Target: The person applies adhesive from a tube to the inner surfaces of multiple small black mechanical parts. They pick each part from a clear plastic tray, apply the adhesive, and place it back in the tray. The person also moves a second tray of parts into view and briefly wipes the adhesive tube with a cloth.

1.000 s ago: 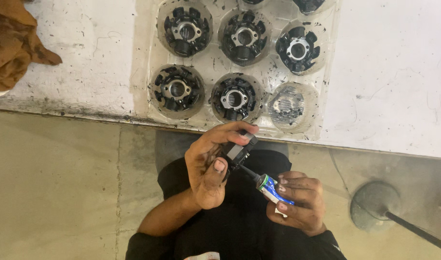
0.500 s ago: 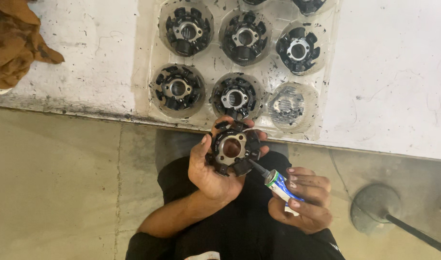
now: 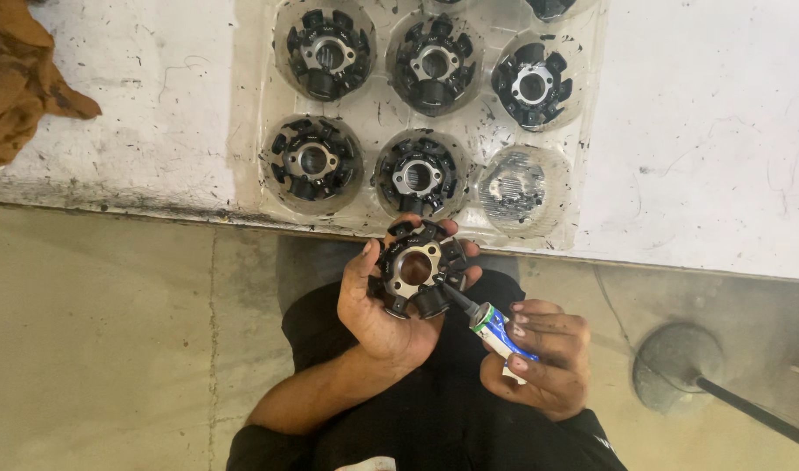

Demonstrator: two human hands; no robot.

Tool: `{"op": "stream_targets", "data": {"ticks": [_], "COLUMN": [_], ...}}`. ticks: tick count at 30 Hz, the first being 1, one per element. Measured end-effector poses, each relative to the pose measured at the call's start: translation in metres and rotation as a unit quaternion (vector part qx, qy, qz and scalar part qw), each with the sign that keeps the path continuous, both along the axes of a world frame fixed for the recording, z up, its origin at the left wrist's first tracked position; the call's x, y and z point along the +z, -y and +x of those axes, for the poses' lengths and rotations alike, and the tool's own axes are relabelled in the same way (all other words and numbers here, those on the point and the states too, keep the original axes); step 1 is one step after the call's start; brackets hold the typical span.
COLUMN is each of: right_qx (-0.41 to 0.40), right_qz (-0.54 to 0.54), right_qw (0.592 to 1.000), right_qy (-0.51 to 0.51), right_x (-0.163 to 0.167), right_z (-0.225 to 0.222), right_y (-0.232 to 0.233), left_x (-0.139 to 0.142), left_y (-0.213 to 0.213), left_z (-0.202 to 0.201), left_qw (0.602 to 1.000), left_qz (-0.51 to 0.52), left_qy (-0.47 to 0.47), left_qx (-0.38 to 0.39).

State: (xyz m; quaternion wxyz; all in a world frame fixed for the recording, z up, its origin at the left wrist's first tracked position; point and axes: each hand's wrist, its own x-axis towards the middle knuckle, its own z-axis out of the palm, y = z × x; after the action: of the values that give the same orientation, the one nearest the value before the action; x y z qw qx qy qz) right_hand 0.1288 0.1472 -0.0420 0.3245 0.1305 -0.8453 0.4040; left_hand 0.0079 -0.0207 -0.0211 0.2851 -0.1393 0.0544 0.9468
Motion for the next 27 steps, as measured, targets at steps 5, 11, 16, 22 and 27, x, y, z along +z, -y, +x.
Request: {"op": "stream_targets", "data": {"ticks": [5,11,16,22,27], "right_qx": [0.009,0.012,-0.042,-0.142,-0.153], "right_qz": [0.001,0.011,-0.006,-0.132,-0.186], "right_qw": [1.000,1.000,0.998,0.960,0.949], "right_qy": [0.012,0.026,-0.038,-0.202,-0.204], "right_x": [0.000,0.006,0.020,0.009,-0.006], "right_z": [0.001,-0.001,-0.004,-0.006,0.004], "right_y": [-0.001,0.000,-0.005,-0.013,-0.013], "left_x": [-0.001,-0.001,-0.004,-0.010,-0.009], "left_y": [0.000,0.001,0.000,-0.017,-0.035], "left_z": [0.000,-0.002,-0.012,-0.044,-0.064], "left_qw": [1.000,0.999,0.998,0.942,0.853], "left_qz": [0.008,0.018,0.000,-0.100,-0.259], "left_qy": [0.012,0.030,-0.062,-0.313,-0.452], "left_qx": [-0.003,-0.007,0.014,0.061,0.035]}}
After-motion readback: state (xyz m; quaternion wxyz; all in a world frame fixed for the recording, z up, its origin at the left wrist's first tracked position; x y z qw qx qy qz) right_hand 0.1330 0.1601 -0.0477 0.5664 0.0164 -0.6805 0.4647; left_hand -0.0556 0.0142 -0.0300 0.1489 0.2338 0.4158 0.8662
